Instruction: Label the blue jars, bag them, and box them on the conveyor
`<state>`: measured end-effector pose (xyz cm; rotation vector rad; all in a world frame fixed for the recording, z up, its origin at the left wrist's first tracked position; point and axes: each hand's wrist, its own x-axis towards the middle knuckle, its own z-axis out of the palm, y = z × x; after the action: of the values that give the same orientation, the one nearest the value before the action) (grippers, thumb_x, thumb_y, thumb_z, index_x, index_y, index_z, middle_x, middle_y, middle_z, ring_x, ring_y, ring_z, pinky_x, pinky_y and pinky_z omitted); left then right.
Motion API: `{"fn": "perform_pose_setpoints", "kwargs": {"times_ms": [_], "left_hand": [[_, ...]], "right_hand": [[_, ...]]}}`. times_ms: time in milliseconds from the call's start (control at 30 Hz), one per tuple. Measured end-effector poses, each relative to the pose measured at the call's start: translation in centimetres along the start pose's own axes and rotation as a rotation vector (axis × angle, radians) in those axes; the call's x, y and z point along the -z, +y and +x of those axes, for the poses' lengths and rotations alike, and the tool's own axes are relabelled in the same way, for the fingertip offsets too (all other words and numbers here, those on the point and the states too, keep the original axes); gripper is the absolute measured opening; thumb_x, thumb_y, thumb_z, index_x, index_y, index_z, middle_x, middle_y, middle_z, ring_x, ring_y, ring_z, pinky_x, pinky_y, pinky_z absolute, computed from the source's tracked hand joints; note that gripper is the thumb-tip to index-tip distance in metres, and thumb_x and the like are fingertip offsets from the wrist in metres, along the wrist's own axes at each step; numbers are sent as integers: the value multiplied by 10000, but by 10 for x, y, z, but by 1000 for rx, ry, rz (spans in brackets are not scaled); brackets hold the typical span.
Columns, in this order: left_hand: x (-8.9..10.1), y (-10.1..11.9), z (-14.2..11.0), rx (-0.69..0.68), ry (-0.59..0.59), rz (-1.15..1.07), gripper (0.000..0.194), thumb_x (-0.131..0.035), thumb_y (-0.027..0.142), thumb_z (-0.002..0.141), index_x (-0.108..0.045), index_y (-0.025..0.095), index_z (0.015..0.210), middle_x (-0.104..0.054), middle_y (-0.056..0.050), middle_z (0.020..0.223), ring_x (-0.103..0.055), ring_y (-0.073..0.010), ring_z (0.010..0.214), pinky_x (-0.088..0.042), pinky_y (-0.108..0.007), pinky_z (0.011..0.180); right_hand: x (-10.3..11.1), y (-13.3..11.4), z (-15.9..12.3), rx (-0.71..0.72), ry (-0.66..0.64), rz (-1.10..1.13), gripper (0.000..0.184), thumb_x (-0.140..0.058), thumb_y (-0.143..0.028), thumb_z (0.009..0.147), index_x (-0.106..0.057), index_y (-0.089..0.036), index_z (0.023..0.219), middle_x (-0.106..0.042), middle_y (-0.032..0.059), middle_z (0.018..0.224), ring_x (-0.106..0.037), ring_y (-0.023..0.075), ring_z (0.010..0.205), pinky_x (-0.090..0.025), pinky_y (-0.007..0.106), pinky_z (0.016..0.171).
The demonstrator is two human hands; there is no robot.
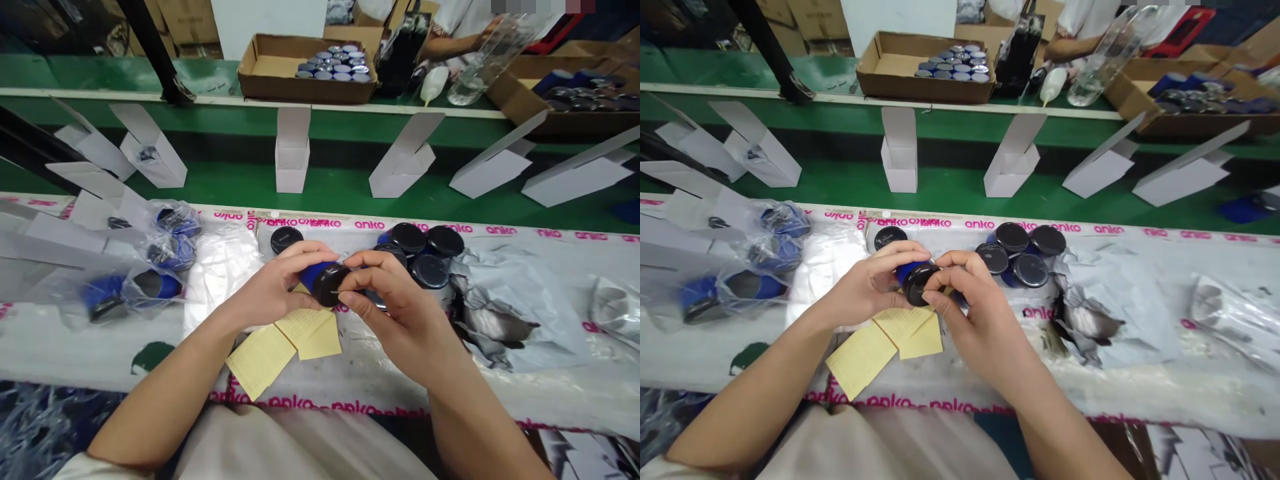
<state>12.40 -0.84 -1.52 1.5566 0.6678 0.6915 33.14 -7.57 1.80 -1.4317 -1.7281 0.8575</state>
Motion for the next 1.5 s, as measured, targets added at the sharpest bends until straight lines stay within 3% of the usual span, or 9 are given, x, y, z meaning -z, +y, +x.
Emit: {"fn": "perform_pose_setpoints", "kwargs": {"times_ms": [200, 567, 800, 1033, 1500], "left_hand": [[0, -1, 0, -11, -29, -16, 574, -788, 135, 800, -681, 362, 1316, -558, -74, 1402, -540, -287, 1349, -529, -457, 1075], [4, -5, -1, -26, -72, -30, 595, -789, 144, 816, -658, 394, 1340, -558, -58, 1408, -532, -284, 1362, -527, -450, 1067], [3, -12, 0, -65, -84, -65, 613, -832, 186, 804, -652, 391, 1353, -546, -66, 1393, -542, -296, 1328, -516, -462, 1053], [1, -12, 0, -49, -86, -93, 626, -836, 153, 796, -661, 397, 1346, -525, -69, 1402, -542, -291, 1311, -529, -436, 1010], [-3, -14, 2, -79, -68, -203, 598, -871, 181, 774, -693, 400, 1301, -561, -55, 1328, -572, -236, 1255, -542, -364, 1002]], "right_hand": [[-2, -3, -2, 53, 2, -65, 140, -580, -208, 985, -659, -246, 876, -589, 77, 1130, -616, 223, 1130, -557, 373, 923], [-2, -2, -1, 87, -24, -71, 171, -542, -151, 1002, -627, -231, 878, -569, 62, 1108, -616, 181, 1087, -538, 315, 899], [-10, -1, -7, 133, 76, -175, 143, -553, -139, 1000, -610, -232, 908, -585, 78, 1116, -638, 204, 1098, -566, 324, 836], [-20, 4, -12, 251, 161, -257, 87, -577, -119, 989, -583, -204, 1004, -584, 117, 1163, -624, 217, 1152, -551, 373, 966], [-6, -2, -14, 89, 78, -3, 128, -551, -194, 1017, -613, -230, 910, -600, 56, 1133, -619, 157, 1103, -533, 306, 962]]}}
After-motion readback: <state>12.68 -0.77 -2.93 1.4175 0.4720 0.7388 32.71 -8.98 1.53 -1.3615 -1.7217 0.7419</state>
